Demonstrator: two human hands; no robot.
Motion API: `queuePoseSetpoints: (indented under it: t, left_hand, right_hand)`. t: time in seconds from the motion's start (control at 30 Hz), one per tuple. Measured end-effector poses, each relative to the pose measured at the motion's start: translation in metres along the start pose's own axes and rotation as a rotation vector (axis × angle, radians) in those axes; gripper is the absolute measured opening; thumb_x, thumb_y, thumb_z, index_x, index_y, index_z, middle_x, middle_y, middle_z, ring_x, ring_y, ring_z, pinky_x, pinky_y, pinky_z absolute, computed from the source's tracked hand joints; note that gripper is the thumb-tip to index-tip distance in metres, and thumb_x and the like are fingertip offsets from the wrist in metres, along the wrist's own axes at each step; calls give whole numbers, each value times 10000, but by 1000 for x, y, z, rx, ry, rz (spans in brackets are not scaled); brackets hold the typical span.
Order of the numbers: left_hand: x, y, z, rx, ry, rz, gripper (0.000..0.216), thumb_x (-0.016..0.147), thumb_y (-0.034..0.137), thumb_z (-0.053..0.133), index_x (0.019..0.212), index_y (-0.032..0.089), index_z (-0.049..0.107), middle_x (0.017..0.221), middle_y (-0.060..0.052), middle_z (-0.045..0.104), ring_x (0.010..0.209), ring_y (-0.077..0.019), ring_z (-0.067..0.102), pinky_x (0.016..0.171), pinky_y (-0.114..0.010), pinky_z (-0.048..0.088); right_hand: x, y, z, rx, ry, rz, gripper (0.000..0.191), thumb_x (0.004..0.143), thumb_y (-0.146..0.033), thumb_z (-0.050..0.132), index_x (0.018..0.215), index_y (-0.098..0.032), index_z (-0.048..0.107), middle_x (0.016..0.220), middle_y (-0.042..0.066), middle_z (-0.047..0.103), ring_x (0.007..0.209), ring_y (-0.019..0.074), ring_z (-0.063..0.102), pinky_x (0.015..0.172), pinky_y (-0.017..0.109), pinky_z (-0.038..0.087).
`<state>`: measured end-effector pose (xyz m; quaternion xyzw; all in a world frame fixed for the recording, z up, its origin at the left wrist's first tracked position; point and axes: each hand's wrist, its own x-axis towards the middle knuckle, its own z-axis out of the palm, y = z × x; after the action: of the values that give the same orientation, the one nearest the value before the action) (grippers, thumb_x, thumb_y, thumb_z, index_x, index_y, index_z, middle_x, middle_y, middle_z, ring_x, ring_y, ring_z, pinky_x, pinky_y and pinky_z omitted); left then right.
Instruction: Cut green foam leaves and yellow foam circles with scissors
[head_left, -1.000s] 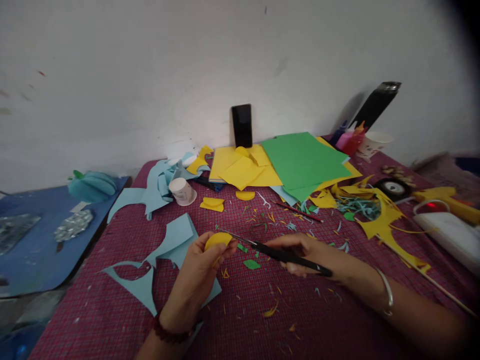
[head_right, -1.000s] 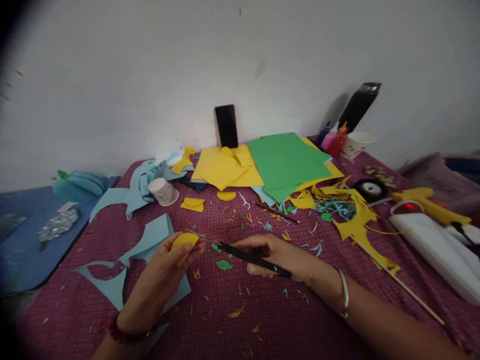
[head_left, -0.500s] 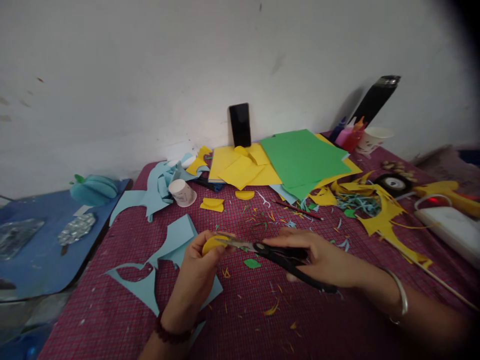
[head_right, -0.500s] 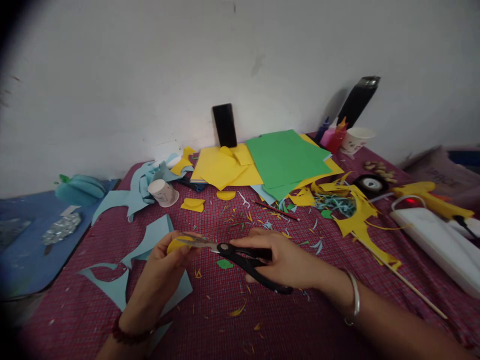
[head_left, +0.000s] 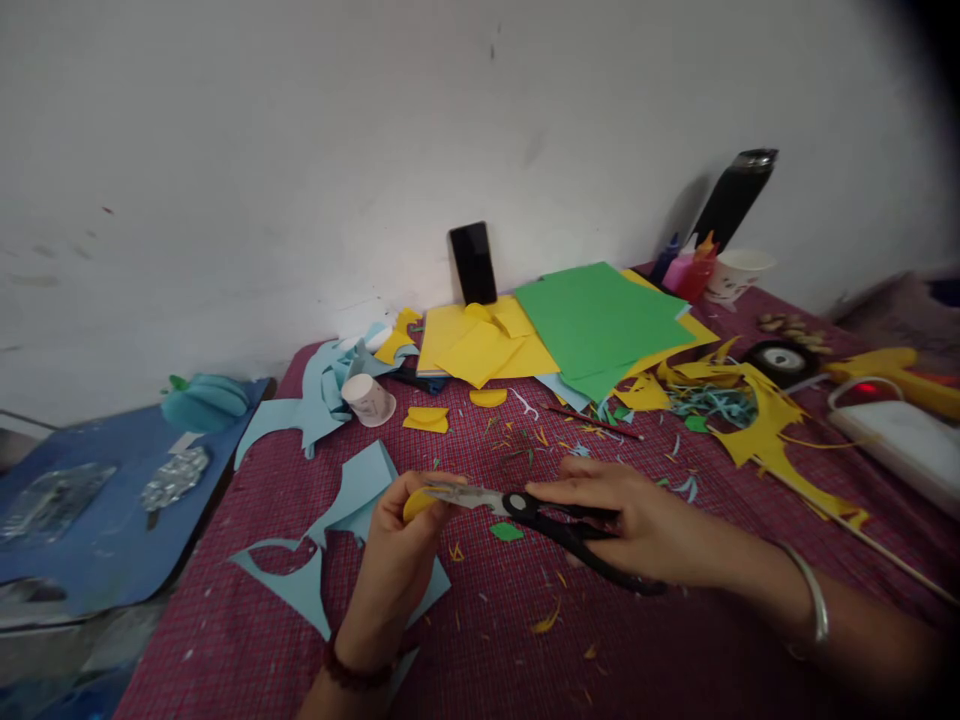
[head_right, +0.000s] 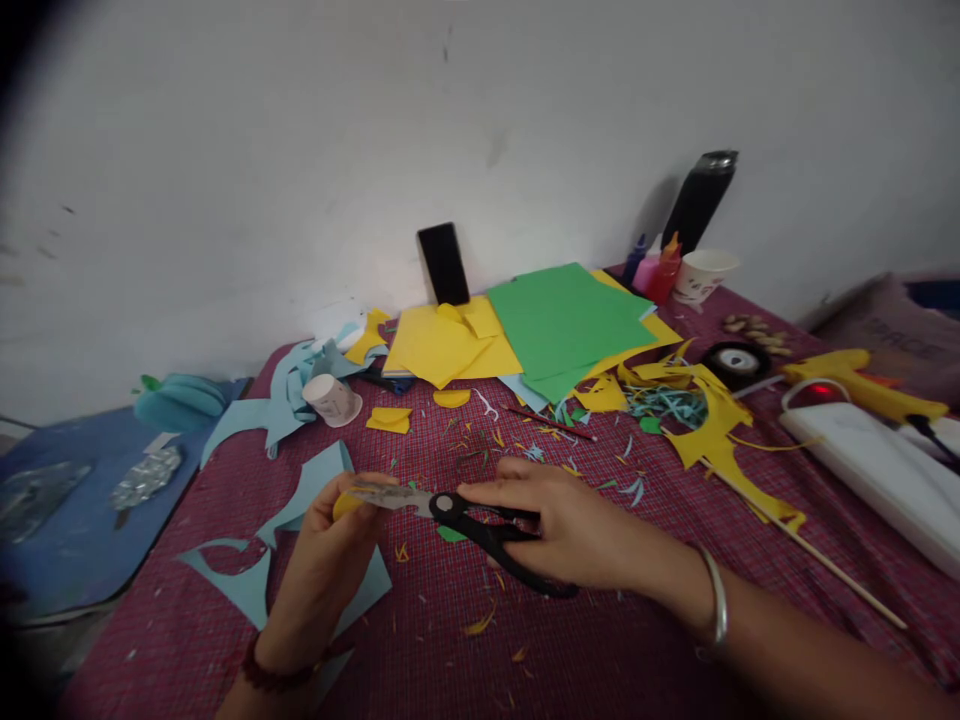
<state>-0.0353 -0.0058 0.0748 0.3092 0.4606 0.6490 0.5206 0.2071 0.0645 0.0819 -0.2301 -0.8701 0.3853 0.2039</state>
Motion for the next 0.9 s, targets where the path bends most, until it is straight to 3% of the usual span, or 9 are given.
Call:
queuePoseSetpoints:
  t: [0.37,0.73,0.9]
  left_hand:
    - [-1,0,-1,-35,-9,3,196,657,193,797,625,166,605,816,-18,723,707,-112,613,683,-203,487]
    - [-1,-2,3,-83,31,-20,235,611,216,826,600,167,596,778,-13,728,692,-108,629,678,-196,494]
    - [-1,-3,4,-114,48,-37,199,618,214,822,641,174,628,775,-3,731,676,-94,624,678,-184,493]
  right_hand:
    - [0,-1,-1,16,11,-8,557,803,-128,596,1323,-318,534,909,29,620,755,147,577,668,257,458]
    - [-1,1,1,50,17,6,544,801,-176,605,1321,-321,540,1102,39,682,1055,218,575,875,348,467]
    - [0,0,2,63,14,22,536,795,-182,616,1310,-315,551,1037,40,695,986,210,599,844,350,478]
